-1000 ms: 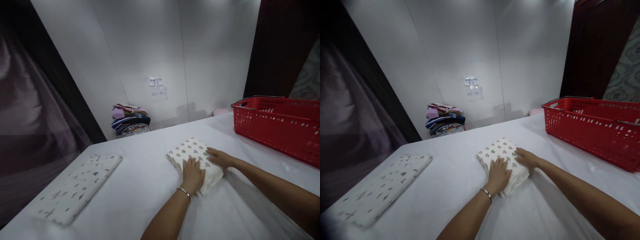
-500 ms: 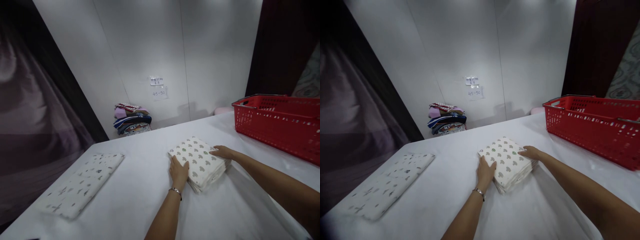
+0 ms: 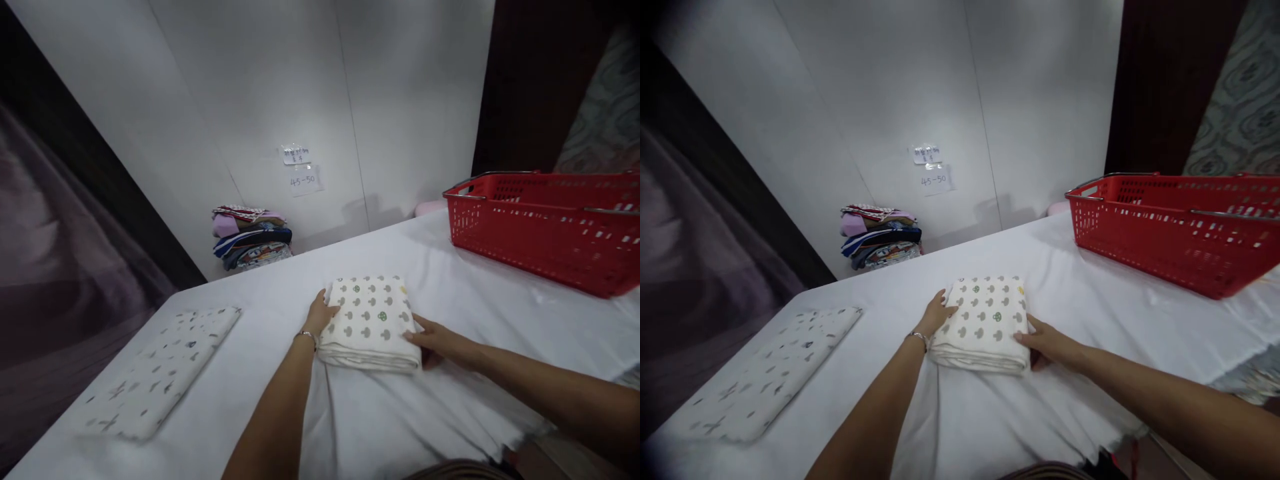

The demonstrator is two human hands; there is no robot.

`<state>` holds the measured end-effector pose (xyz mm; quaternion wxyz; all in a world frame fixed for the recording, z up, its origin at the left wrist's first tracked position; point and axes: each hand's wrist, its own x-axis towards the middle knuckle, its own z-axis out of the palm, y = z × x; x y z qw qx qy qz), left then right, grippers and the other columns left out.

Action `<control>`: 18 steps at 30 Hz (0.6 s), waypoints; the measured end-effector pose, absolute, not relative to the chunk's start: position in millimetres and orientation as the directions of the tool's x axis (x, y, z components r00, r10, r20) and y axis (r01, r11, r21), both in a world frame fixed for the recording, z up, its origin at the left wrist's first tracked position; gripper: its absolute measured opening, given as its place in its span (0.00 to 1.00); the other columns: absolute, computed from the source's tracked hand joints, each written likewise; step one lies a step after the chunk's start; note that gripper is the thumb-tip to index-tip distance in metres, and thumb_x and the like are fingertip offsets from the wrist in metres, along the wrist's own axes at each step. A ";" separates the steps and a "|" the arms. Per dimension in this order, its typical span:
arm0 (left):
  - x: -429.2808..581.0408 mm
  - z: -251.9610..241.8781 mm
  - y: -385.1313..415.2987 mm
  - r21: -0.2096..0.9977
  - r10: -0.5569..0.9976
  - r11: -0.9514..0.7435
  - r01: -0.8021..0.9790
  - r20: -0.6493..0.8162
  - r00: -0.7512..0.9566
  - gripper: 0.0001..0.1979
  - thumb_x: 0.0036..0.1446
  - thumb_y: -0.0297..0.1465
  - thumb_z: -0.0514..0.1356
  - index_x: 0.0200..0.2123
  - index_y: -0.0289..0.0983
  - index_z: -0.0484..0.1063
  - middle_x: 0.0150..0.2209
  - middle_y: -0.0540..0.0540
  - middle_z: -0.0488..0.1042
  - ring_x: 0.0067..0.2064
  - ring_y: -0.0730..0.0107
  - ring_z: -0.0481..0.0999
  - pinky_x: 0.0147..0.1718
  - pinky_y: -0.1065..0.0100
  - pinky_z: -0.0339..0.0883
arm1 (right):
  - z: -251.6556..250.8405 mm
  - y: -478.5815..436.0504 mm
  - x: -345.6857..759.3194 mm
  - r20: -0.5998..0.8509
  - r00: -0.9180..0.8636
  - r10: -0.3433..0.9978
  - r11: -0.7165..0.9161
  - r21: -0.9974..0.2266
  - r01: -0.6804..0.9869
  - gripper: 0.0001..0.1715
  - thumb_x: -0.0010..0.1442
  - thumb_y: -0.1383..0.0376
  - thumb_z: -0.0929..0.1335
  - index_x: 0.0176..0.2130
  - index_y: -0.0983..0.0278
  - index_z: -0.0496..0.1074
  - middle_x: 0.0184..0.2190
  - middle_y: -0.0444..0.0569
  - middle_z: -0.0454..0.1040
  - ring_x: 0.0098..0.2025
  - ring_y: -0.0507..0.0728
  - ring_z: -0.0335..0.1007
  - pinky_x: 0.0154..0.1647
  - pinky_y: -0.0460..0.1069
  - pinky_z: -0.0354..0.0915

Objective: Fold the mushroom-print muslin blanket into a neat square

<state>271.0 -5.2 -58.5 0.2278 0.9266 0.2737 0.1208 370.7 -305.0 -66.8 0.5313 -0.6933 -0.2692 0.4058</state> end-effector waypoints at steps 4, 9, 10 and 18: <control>265.5 -39.2 -10.8 0.443 0.583 -0.752 0.487 0.105 0.805 0.28 0.56 0.30 0.59 0.59 0.29 0.56 0.58 0.35 0.65 0.57 0.53 0.67 0.53 0.58 0.62 | -75.5 -320.8 361.9 -0.407 0.515 0.755 -0.283 -0.909 -0.305 0.48 0.54 0.52 0.70 0.66 0.62 0.49 0.32 0.50 0.77 0.30 0.55 0.74 0.30 0.49 0.73; 264.3 -30.4 -70.4 0.348 0.377 -0.891 0.293 0.205 0.903 0.25 0.59 0.34 0.57 0.58 0.34 0.60 0.63 0.37 0.59 0.64 0.56 0.56 0.62 0.58 0.51 | -83.0 -314.8 408.4 -0.297 0.695 0.654 -0.295 -0.947 -0.127 0.38 0.55 0.61 0.70 0.61 0.65 0.58 0.36 0.53 0.76 0.31 0.55 0.74 0.29 0.49 0.73; 263.3 -33.9 -83.5 0.350 0.318 -0.907 0.236 0.201 0.926 0.26 0.59 0.37 0.57 0.59 0.36 0.60 0.64 0.38 0.58 0.65 0.57 0.56 0.62 0.58 0.51 | -83.2 -310.4 419.7 -0.253 0.732 0.633 -0.301 -0.951 -0.068 0.33 0.55 0.62 0.69 0.59 0.65 0.62 0.37 0.54 0.76 0.32 0.56 0.74 0.28 0.49 0.73; 251.4 -58.3 -121.9 0.321 0.145 -0.940 0.120 0.055 0.988 0.26 0.63 0.44 0.48 0.62 0.43 0.57 0.67 0.46 0.50 0.68 0.62 0.46 0.65 0.51 0.38 | -80.5 -263.0 476.7 -0.117 0.820 0.560 -0.281 -0.958 0.055 0.28 0.57 0.62 0.66 0.56 0.65 0.64 0.42 0.55 0.74 0.35 0.57 0.73 0.32 0.52 0.72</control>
